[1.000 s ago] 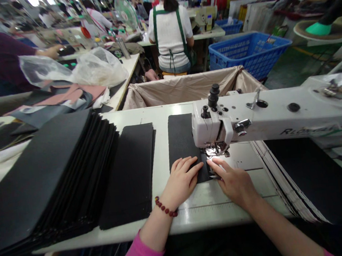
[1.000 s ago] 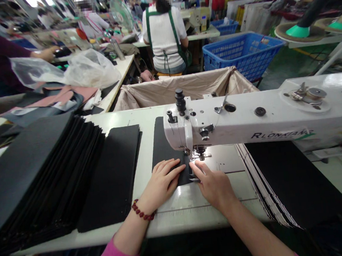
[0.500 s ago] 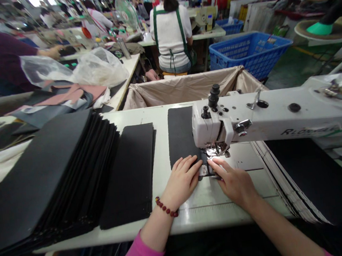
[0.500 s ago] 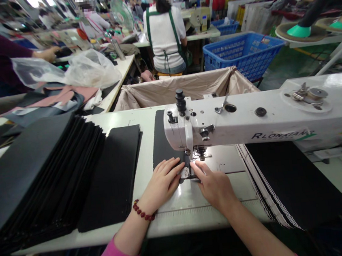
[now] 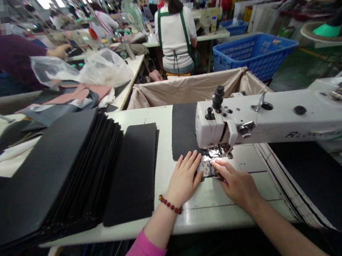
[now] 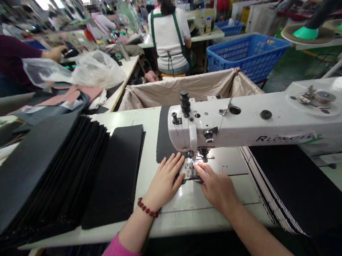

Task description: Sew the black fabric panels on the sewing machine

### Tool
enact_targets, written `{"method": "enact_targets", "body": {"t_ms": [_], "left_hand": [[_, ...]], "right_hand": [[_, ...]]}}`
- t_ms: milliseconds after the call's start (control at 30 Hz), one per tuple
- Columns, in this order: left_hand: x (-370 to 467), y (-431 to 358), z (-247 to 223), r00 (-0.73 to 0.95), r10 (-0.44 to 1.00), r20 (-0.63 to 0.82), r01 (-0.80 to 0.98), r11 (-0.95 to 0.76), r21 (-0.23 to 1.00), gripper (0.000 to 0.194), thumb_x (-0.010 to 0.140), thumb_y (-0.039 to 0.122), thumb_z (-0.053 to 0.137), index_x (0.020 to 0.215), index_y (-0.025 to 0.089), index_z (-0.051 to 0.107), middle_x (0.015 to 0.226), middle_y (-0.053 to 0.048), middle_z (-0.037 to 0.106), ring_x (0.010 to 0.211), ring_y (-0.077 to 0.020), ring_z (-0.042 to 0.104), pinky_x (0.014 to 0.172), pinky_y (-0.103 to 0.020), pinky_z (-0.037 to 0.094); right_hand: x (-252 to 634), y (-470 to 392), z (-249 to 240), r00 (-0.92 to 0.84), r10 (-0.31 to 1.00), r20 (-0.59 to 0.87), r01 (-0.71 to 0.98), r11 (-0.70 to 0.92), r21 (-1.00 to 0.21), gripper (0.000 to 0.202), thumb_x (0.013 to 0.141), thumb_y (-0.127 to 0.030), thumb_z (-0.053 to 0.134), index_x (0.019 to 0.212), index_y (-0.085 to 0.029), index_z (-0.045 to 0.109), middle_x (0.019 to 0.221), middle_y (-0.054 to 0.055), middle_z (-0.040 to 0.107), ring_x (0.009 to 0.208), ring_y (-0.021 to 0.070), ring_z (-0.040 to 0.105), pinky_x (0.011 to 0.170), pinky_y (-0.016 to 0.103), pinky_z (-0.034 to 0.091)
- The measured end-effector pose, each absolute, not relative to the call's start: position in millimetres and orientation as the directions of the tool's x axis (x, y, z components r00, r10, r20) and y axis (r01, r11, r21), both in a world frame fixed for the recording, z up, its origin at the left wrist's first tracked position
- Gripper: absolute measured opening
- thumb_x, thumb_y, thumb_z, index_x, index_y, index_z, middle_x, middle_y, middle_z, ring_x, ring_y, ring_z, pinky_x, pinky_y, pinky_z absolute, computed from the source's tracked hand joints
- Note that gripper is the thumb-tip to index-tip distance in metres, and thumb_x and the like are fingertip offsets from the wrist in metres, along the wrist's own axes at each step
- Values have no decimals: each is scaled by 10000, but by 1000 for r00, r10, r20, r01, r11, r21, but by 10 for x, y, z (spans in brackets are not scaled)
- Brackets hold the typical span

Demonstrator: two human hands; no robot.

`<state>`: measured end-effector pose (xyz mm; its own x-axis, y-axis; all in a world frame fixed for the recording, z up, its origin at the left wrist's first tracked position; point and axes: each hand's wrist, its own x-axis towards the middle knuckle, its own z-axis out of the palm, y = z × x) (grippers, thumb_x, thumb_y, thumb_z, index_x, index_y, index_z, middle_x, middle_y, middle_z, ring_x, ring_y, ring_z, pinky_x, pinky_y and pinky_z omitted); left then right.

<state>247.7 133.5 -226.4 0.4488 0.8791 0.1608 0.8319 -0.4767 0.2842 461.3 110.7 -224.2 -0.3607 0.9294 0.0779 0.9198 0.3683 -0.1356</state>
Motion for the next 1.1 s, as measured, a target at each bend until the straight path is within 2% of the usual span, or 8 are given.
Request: {"method": "enact_targets", "body": {"t_ms": [167, 267, 433, 633, 900, 1100], "left_hand": [[2475, 1334, -2257, 442, 883, 154, 831, -468, 299, 526, 985, 373, 400, 1479, 255, 266, 1538, -34, 292, 1424, -228, 238, 1165, -456, 202], [2500, 1359, -2237, 406, 899, 163, 840, -437, 322, 498, 1000, 369, 359, 1475, 246, 275, 1511, -39, 350, 1402, -216, 290, 1151, -447, 234], [2555, 1415, -2225, 382, 902, 202, 855, -428, 292, 448, 988, 371, 393, 1420, 252, 388, 1446, -53, 447, 1342, -241, 381, 1118, -462, 278], [2539, 1444, -2282, 428, 884, 188, 841, -466, 274, 471, 992, 312, 370, 1455, 242, 318, 1513, -32, 347, 1413, -236, 263, 1152, -473, 209], [2529, 1447, -2275, 433, 885, 169, 832, -465, 303, 472, 975, 256, 367, 1446, 229, 337, 1512, -29, 349, 1411, -235, 267, 1159, -473, 184], [2505, 1431, -2298, 445, 876, 185, 820, -482, 308, 469, 950, 203, 376, 1417, 237, 384, 1498, -20, 375, 1400, -220, 293, 1162, -463, 184]], "right_hand": [[4617, 1109, -2252, -355, 930, 95, 916, 367, -161, 567, 846, -152, 505, 1388, -295, 427, 1436, -1, 456, 861, 181, 658, 642, 293, 527], [4617, 1115, -2265, -354, 930, 101, 912, 367, -183, 578, 843, -159, 510, 1395, -304, 418, 1434, -2, 457, 868, 185, 660, 654, 302, 533], [4622, 1116, -2279, -350, 931, 106, 907, 365, -210, 563, 851, -162, 497, 1392, -300, 423, 1430, -4, 462, 881, 193, 660, 675, 321, 543], [4623, 1107, -2288, -347, 930, 118, 900, 366, -235, 551, 853, -165, 499, 1383, -303, 436, 1417, 9, 476, 928, 194, 654, 697, 307, 542], [4619, 1103, -2278, -350, 930, 116, 906, 367, -210, 526, 866, -176, 479, 1376, -294, 434, 1424, -12, 468, 893, 204, 659, 685, 336, 541], [4620, 1081, -2279, -337, 933, 130, 904, 359, -233, 546, 847, -157, 483, 1371, -302, 434, 1411, -1, 482, 938, 199, 649, 719, 312, 528]]}}
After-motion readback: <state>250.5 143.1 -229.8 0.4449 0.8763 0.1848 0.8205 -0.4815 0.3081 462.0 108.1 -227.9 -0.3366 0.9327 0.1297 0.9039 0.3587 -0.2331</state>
